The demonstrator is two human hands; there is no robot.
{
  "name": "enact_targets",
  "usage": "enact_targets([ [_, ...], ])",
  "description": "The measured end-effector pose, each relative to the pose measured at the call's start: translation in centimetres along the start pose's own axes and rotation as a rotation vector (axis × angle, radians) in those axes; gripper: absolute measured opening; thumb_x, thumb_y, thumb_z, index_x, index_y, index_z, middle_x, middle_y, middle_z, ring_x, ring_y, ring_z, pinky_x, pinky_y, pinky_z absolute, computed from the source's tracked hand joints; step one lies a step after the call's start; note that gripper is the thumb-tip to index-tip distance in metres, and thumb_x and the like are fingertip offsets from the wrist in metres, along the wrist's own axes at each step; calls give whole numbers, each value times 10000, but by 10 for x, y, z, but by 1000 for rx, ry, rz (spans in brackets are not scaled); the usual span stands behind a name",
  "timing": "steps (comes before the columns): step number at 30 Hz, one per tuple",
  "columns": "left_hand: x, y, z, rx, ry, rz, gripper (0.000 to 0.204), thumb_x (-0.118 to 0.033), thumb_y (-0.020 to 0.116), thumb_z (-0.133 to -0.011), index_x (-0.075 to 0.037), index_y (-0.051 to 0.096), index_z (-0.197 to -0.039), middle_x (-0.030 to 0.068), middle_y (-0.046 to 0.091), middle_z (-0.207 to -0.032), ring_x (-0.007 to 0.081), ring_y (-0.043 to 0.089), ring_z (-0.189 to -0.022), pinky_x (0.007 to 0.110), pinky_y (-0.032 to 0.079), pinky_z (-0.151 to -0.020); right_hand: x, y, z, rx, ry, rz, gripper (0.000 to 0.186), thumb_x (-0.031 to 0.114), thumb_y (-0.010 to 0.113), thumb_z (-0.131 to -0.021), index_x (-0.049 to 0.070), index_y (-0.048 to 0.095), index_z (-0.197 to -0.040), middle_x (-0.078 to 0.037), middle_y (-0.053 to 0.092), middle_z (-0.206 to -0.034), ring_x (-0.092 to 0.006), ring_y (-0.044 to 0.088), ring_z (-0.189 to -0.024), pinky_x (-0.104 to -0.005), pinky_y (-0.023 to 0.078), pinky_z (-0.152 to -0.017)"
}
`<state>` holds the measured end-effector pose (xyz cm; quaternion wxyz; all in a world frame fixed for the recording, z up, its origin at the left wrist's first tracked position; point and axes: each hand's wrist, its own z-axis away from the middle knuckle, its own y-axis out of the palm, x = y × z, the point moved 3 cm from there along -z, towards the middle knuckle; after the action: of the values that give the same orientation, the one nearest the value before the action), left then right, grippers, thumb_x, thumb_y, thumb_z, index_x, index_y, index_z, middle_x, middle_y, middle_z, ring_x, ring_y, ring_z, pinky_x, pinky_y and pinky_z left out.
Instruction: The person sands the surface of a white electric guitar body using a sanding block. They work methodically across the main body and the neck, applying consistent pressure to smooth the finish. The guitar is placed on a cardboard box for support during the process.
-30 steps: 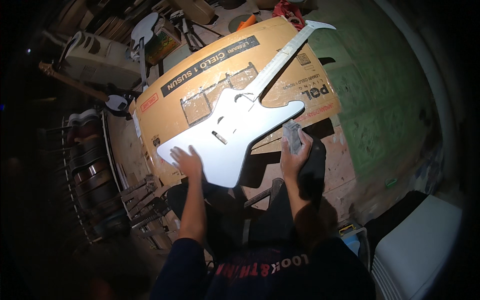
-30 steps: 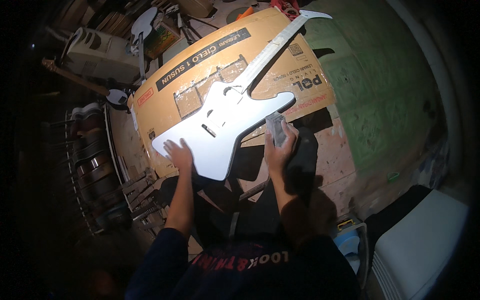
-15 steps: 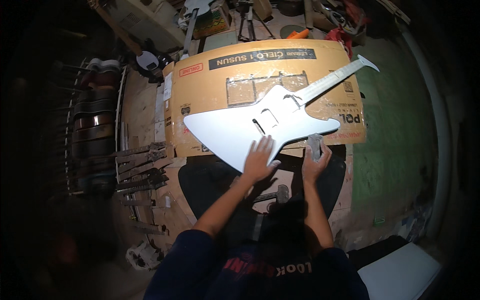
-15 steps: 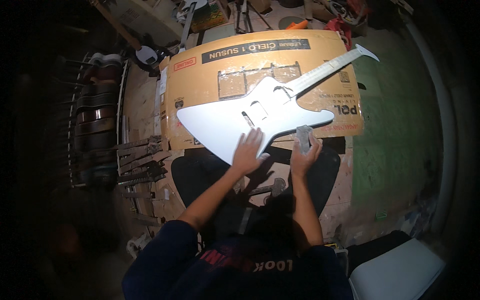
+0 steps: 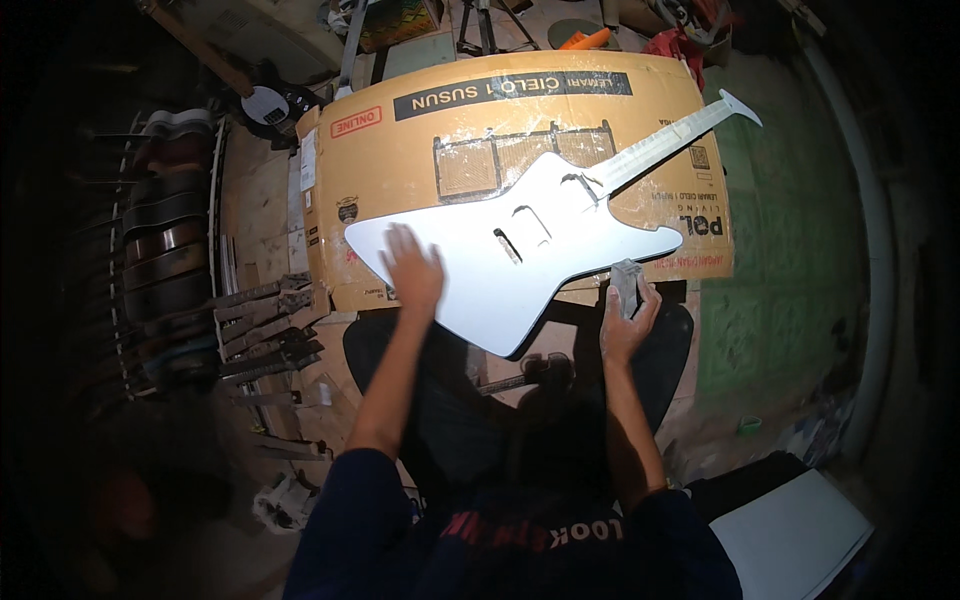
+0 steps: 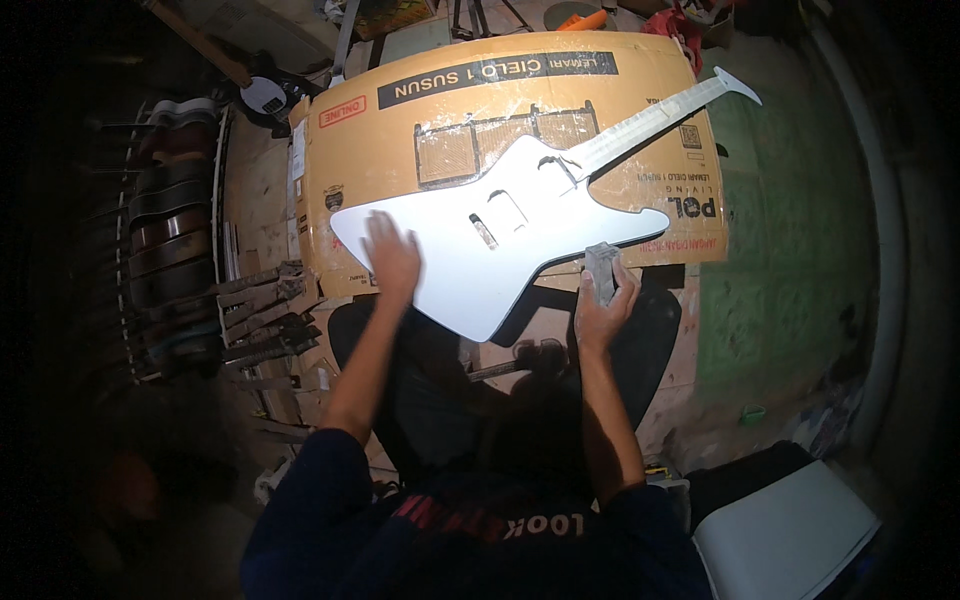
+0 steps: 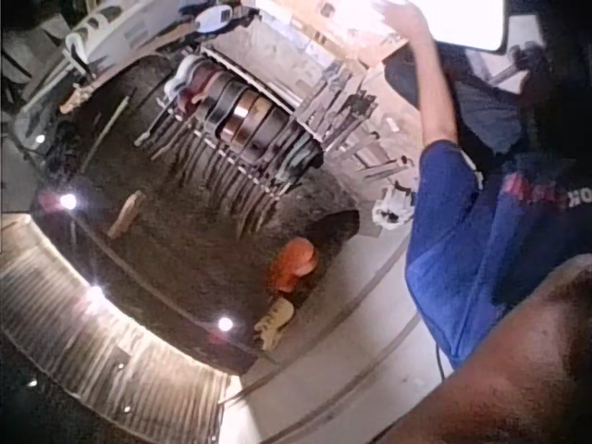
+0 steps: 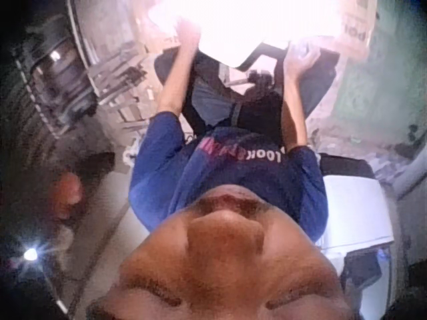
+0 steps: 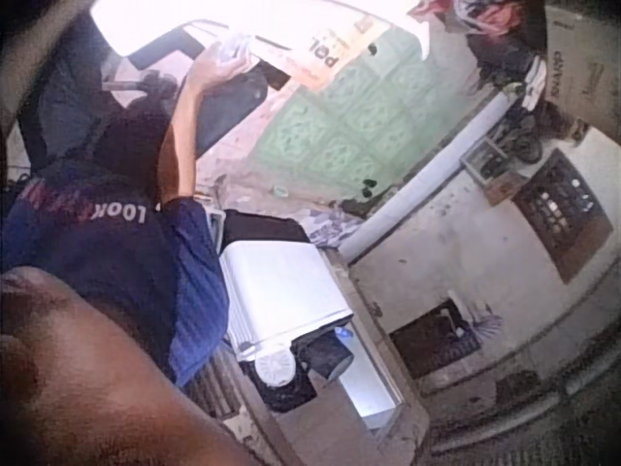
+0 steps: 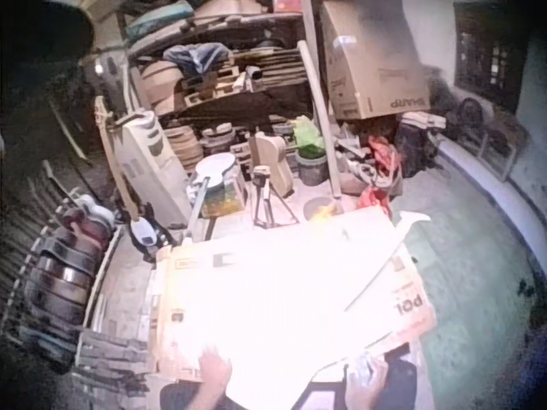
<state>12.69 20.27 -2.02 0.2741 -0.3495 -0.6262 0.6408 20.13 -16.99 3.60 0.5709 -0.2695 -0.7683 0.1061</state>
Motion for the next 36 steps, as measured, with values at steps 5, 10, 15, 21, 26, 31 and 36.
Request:
enact_targets([
  [5, -165, -2, 95, 177, 385, 201, 796, -436, 570, -986, 35, 332, -1582, 219, 263, -1688, 352, 195, -1588, 590, 139, -1269, -7, -1, 2, -6, -34, 6, 471, 35, 817, -841, -27, 612, -1260, -205, 607, -1242, -367, 600, -1183, -454, 474, -1054],
  [10, -222, -7, 137, 301, 790, 237, 789, -411, 644, -959, 15, 377, -1567, 198, 322, -1668, 338, 247, -1570, 522, 190, -1277, -2, -5, 0, -39, 23, -11, 482, 24, 815, -834, -21, 609, -1267, -197, 607, -1226, -364, 602, -1168, -456, 482, -1041],
  [15, -150, -19, 135, 350, 504, 209, 793, -404, 608, -994, 58, 319, -1570, 270, 286, -1657, 414, 241, -1558, 578, 173, -1262, -6, -10, -9, -117, 43, -125, 465, 27, 802, -850, -20, 604, -1268, -205, 595, -1222, -360, 597, -1159, -457, 483, -1038],
  [21, -54, -27, 114, 144, 171, 95, 850, -410, 565, -1005, 138, 244, -1569, 351, 175, -1666, 495, 134, -1568, 622, 106, -1257, -6, -22, -11, -119, 131, -221, 492, 76, 784, -889, -25, 556, -1313, -215, 565, -1250, -355, 583, -1152, -452, 476, -1039],
  [26, -145, -11, 124, 218, 261, 98, 842, -378, 587, -1000, 152, 247, -1559, 368, 126, -1668, 502, 114, -1568, 630, 94, -1254, -16, -25, -13, -185, 191, -143, 511, 98, 778, -908, -1, 537, -1348, -210, 554, -1271, -359, 559, -1175, -461, 457, -1032],
  [31, -293, 14, 90, 170, 470, 97, 770, -437, 572, -1008, 62, 370, -1558, 258, 269, -1676, 387, 203, -1581, 573, 168, -1264, -27, -34, -13, -242, 178, -108, 535, 103, 795, -897, 5, 537, -1355, -195, 558, -1253, -348, 552, -1144, -460, 455, -1013],
  [36, -411, 49, 77, 22, 726, 181, 682, -439, 567, -1007, -41, 427, -1543, 172, 351, -1657, 324, 284, -1560, 542, 262, -1245, -25, -43, -10, -296, 188, -219, 507, 107, 811, -890, 0, 561, -1318, -175, 570, -1223, -335, 557, -1129, -445, 461, -1005],
])
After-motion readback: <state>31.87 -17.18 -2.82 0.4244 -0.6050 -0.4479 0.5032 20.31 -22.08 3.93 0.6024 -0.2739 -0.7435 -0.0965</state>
